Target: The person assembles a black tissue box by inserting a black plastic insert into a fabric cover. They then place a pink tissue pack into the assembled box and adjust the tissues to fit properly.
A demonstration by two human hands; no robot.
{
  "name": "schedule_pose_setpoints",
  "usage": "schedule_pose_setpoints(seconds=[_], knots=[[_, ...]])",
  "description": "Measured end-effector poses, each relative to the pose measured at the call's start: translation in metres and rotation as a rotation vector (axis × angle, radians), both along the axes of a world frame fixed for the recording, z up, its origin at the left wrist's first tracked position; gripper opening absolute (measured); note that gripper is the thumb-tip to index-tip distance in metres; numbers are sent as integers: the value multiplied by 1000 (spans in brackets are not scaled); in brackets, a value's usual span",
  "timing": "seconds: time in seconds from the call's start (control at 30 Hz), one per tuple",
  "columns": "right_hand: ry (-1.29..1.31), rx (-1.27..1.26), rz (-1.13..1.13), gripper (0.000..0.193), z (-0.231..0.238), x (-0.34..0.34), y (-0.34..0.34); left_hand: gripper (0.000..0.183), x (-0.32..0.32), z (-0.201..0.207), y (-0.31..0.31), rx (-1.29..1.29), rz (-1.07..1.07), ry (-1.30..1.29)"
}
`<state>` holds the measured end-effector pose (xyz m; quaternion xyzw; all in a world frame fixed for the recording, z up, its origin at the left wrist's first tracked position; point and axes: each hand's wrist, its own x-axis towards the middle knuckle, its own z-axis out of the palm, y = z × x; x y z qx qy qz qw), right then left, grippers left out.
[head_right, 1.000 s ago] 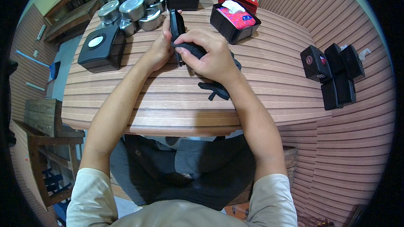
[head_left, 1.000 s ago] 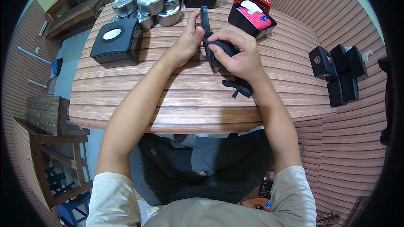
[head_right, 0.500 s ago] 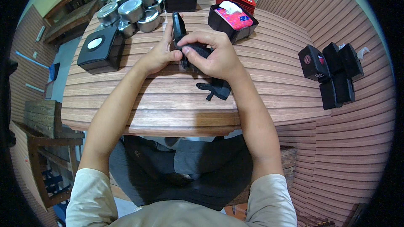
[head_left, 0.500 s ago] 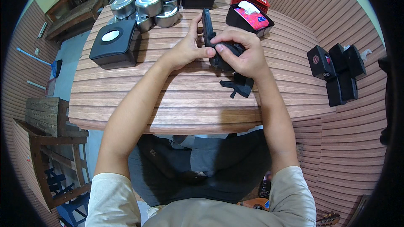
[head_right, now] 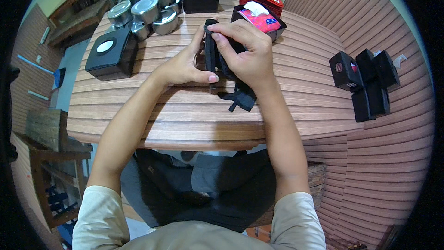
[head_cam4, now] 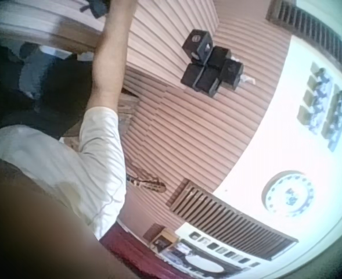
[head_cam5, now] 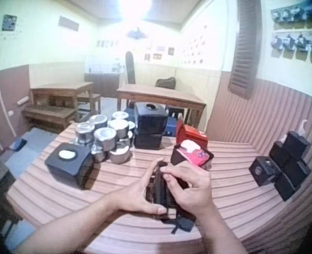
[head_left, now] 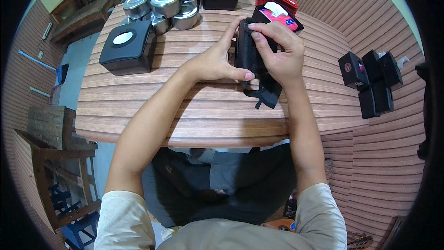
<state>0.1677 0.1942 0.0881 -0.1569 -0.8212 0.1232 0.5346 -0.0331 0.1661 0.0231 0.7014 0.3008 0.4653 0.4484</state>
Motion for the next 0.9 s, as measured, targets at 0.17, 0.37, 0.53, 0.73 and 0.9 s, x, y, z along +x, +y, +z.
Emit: schedule_pose_setpoints(seconds=[0.17, 0.37, 0.53, 0.73, 0.9], knots=[[-98, -103, 120, 16, 0, 7, 0, 143, -2, -5, 6, 63, 44, 25], [-220, -176, 244, 12, -5, 9, 3, 144, -12, -10, 10, -166, 47, -115], [-61, -105, 88, 16, -3, 0, 3, 146, -6, -4, 7, -51, 55, -32], [-14, -104, -34, 15, 1, 1, -5, 143, 3, 3, -2, 57, 15, 39], [53, -119, -12, 16, 0, 1, -2, 151, 6, 7, -4, 130, 48, 106]])
